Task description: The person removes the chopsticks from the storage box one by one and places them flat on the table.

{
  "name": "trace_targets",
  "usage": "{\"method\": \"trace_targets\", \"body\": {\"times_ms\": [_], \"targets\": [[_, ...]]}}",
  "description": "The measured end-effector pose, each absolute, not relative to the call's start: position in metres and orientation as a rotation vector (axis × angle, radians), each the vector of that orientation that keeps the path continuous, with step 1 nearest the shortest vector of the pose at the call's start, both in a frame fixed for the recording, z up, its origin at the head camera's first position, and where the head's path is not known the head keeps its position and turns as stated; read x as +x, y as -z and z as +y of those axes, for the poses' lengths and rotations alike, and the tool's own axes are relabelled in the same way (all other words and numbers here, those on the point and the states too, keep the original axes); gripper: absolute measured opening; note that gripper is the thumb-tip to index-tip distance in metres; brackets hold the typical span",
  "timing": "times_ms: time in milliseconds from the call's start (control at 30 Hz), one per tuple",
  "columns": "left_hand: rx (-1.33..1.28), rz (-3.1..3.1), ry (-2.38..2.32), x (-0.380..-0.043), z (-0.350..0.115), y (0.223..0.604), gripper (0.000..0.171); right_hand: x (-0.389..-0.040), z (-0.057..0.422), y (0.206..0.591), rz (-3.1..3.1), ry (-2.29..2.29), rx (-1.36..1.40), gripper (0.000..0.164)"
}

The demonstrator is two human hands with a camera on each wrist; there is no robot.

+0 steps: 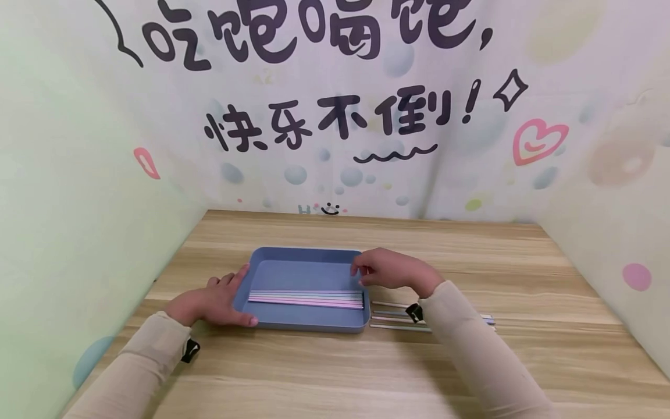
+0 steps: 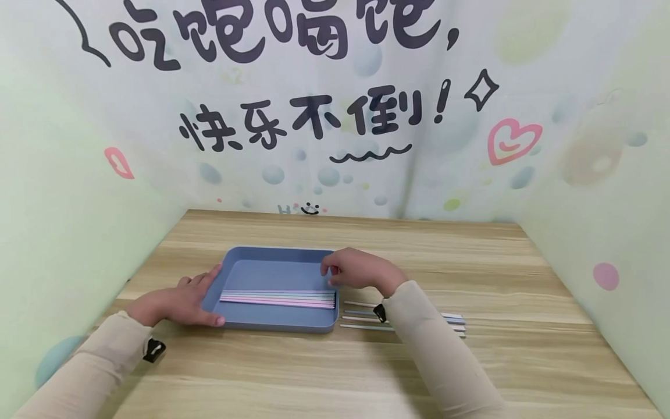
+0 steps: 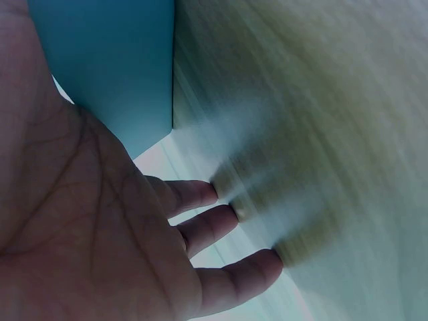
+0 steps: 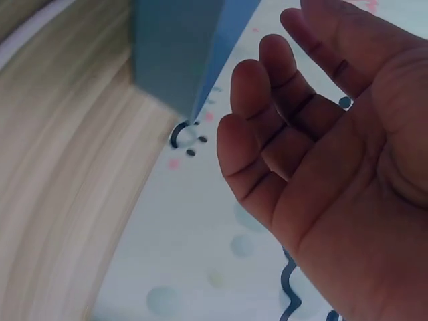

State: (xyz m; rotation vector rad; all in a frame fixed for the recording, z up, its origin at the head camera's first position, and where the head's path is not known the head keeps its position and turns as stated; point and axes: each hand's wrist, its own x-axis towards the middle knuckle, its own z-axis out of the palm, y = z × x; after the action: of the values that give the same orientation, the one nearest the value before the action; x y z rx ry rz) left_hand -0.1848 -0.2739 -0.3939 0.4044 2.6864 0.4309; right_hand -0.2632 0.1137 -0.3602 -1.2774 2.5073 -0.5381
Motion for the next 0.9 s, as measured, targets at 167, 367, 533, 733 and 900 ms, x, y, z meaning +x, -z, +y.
{"method": "trace_targets", "body": {"times_ms": [167,367,533,733,900], "targets": [[0.406,2.683,-0.435,-0.185,-0.274,0.393,0.126,-0.267,0.089,0.355,2.509,0.53,-1.258,0.014],[0.403,2.684,-0.438,-0.184,-0.274,0.393,0.127,-0.269,0.061,0.355,2.493,0.536,-1.25,0.016],[0.411,2.692,-0.432,-0.185,-0.274,0.398,0.127,-0.271,0.044,0.359,2.472,0.521,-1.261,0.017],[0.412,2.692,-0.434,-0.186,-0.275,0.399,0.127,-0.276,0.025,0.368,2.412,0.54,-1.252,0.017],[0.41,2.688,-0.436,-0.185,-0.274,0.398,0.127,-0.279,0.012,0.377,2.376,0.559,-1.24,0.016]]}}
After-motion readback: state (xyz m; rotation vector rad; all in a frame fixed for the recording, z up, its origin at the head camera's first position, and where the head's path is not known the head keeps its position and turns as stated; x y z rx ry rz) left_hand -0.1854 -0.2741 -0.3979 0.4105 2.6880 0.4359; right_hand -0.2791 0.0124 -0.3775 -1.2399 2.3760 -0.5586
